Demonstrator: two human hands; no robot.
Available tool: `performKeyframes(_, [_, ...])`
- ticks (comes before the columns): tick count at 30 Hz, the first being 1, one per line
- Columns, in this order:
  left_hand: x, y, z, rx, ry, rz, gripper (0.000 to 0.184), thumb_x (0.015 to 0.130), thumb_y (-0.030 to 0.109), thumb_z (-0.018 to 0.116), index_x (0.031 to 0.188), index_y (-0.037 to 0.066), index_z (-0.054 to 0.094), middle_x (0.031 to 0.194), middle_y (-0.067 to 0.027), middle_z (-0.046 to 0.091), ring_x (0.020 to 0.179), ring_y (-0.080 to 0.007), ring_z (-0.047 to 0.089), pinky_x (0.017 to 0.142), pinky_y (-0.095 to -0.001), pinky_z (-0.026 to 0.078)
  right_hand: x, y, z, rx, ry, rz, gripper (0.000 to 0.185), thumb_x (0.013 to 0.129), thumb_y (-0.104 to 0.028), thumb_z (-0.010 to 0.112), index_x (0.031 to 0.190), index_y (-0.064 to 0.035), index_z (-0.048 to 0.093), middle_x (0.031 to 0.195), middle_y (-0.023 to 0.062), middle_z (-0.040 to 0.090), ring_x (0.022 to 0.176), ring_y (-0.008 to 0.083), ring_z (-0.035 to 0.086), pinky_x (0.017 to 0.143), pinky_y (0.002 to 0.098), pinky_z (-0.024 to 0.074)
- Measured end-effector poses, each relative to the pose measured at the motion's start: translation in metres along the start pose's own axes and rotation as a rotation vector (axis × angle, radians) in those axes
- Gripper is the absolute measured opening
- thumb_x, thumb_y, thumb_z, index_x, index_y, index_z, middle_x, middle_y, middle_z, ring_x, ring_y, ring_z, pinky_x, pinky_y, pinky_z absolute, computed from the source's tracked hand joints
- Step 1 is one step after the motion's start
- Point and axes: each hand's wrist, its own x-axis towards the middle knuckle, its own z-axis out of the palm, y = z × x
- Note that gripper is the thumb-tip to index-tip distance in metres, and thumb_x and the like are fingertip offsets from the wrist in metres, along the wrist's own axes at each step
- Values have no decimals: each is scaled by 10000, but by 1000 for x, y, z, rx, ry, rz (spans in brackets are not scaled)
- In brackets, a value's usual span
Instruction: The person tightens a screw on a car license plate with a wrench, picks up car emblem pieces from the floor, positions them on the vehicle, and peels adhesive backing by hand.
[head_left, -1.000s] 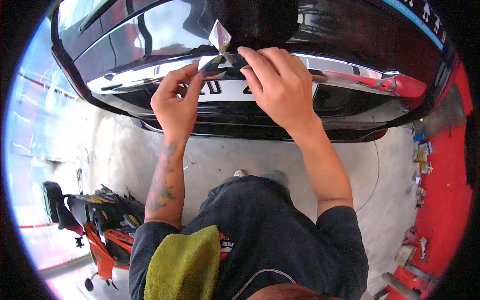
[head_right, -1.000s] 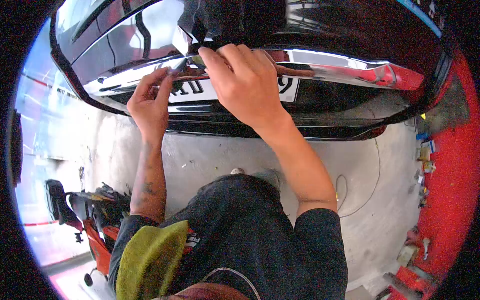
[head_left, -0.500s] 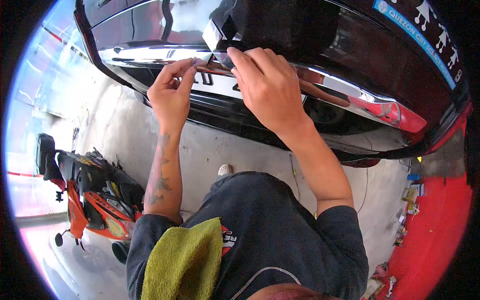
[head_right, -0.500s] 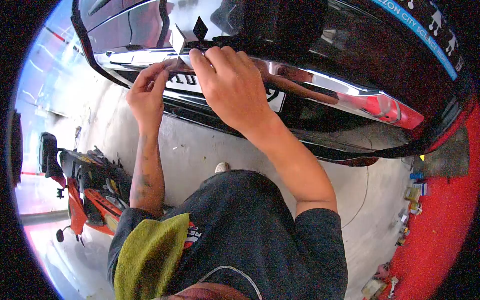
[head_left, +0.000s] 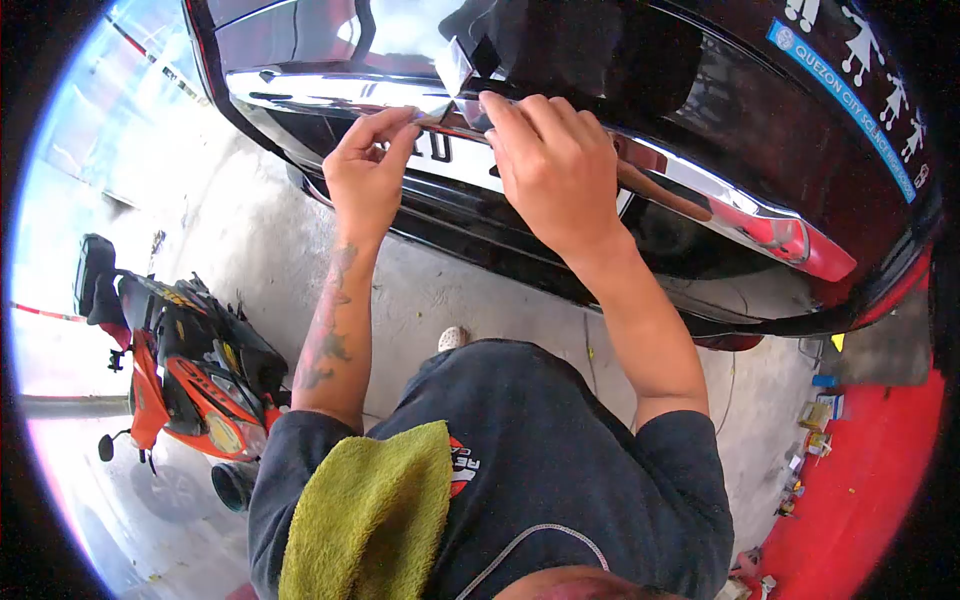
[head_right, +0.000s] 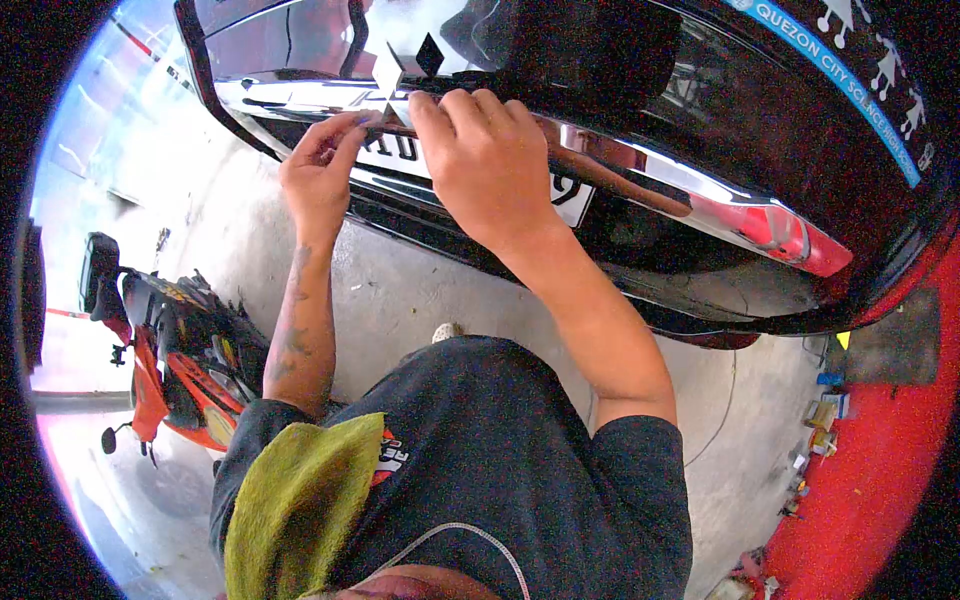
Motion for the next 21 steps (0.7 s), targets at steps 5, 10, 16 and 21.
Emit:
performKeyframes(5, [3,-8,-3,-12,-11,7,191,872,22,724,1061,11,737,908,-5,686,736,-37,562,619,-192,435,1,-2,2,-34,14,-14,230,798,-133,678,1021,-78,693,779,23,590,747,204,614,623,356,463])
performKeyframes(10, [5,-14,-1,-22,-8,11,195,861,43,735,1055,30,746,853,5,683,713,-37,550,601,-189,420,2,-6,-1,-53,-50,16,309,789,-131,740,1092,-89,695,836,29,614,782,216,617,661,354,477])
performKeyframes(16, [-2,-9,-1,18,12,4,206,853,51,740,1058,52,751,860,9,692,712,-36,556,605,-194,426,1,-11,-4,0,-80,49,353,777,-106,771,1121,-89,691,865,48,623,793,239,618,694,375,497])
performKeyframes(21, [-23,-9,4,41,58,14,220,853,54,743,1073,56,745,889,11,699,733,-28,573,605,-189,423,-13,-12,-9,114,-76,68,367,765,-64,768,1121,-73,683,874,75,631,808,266,631,722,403,511])
